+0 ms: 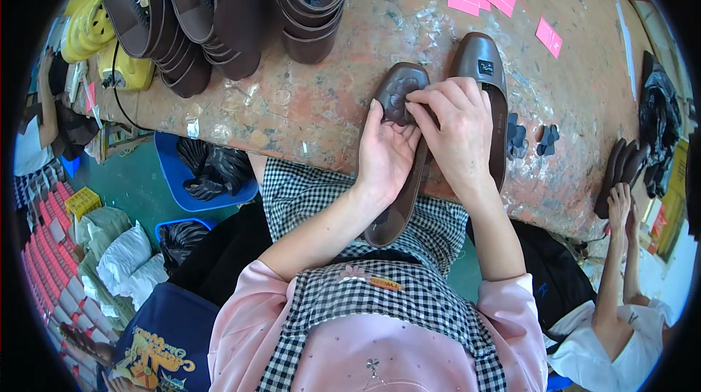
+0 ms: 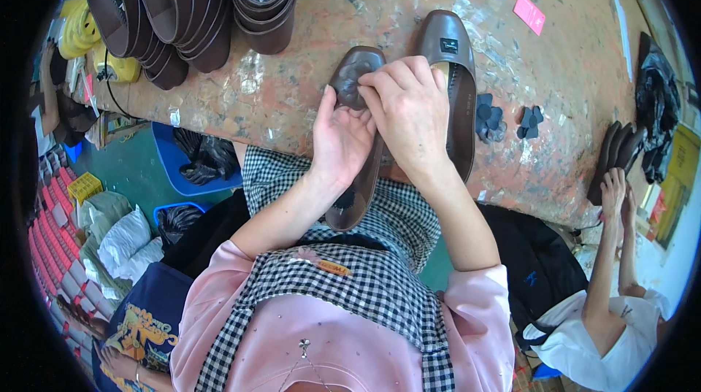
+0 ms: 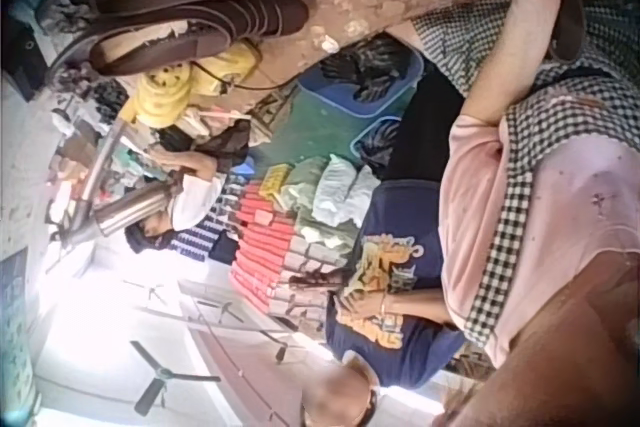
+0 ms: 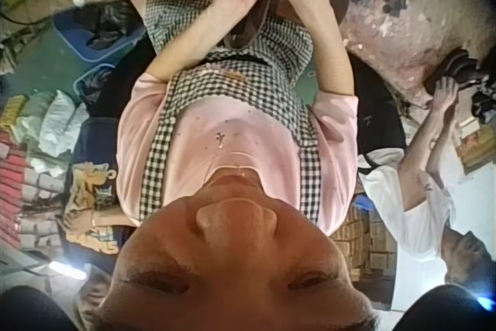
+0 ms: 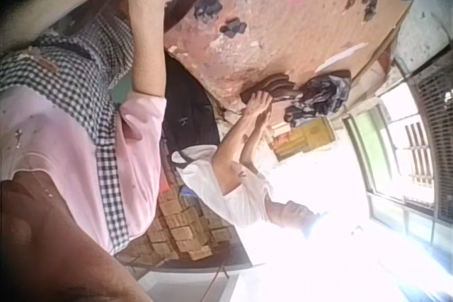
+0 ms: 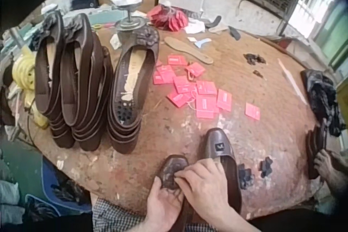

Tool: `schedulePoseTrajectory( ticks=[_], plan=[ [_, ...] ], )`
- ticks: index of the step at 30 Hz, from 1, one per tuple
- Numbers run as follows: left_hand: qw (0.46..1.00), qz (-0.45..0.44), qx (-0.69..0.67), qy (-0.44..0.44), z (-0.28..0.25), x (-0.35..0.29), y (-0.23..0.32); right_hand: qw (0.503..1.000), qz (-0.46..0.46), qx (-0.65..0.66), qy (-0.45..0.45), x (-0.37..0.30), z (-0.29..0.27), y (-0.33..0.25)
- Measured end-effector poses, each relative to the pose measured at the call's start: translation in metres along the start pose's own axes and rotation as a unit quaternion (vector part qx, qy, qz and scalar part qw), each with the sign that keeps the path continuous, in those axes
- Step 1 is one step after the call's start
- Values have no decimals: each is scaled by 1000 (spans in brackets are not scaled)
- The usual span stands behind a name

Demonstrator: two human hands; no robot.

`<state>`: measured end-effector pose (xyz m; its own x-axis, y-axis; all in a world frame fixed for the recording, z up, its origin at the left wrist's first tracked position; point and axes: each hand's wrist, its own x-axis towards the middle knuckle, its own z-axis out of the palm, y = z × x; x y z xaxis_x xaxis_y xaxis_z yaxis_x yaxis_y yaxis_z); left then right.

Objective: Attaching decorative bows to women's flat shoes using glue in a manufacturing setting.

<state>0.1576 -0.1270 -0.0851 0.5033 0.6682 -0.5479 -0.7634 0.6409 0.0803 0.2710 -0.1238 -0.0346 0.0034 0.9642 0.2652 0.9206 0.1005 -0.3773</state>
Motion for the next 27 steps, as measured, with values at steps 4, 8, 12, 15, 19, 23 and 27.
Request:
schedulePoseTrajectory(
  ticks=[4, 8, 12, 15, 19, 23, 27],
  plan=[
    [1000, -4, 0, 22, 2, -1, 2, 999, -21, 17, -23, 4, 0, 2],
    [1000, 4, 4, 25, 5, 0, 1, 996, -73, 11, -47, 8, -2, 11],
    [999, -3, -6, 40, 5, 1, 1, 991, -124, -1, -55, 11, 1, 20],
    [1000, -11, -4, 29, 3, 1, 1, 989, -132, 7, -59, 11, 0, 20],
    [999, 5, -7, 36, 5, 1, 1, 995, -75, 63, -6, 7, -4, 21],
    [1000, 6, -5, 25, 1, 1, 2, 998, -19, 53, 4, -4, -12, 7],
    [999, 0, 0, 36, 3, 0, 3, 998, -36, 44, 5, -5, 4, 10]
  ],
)
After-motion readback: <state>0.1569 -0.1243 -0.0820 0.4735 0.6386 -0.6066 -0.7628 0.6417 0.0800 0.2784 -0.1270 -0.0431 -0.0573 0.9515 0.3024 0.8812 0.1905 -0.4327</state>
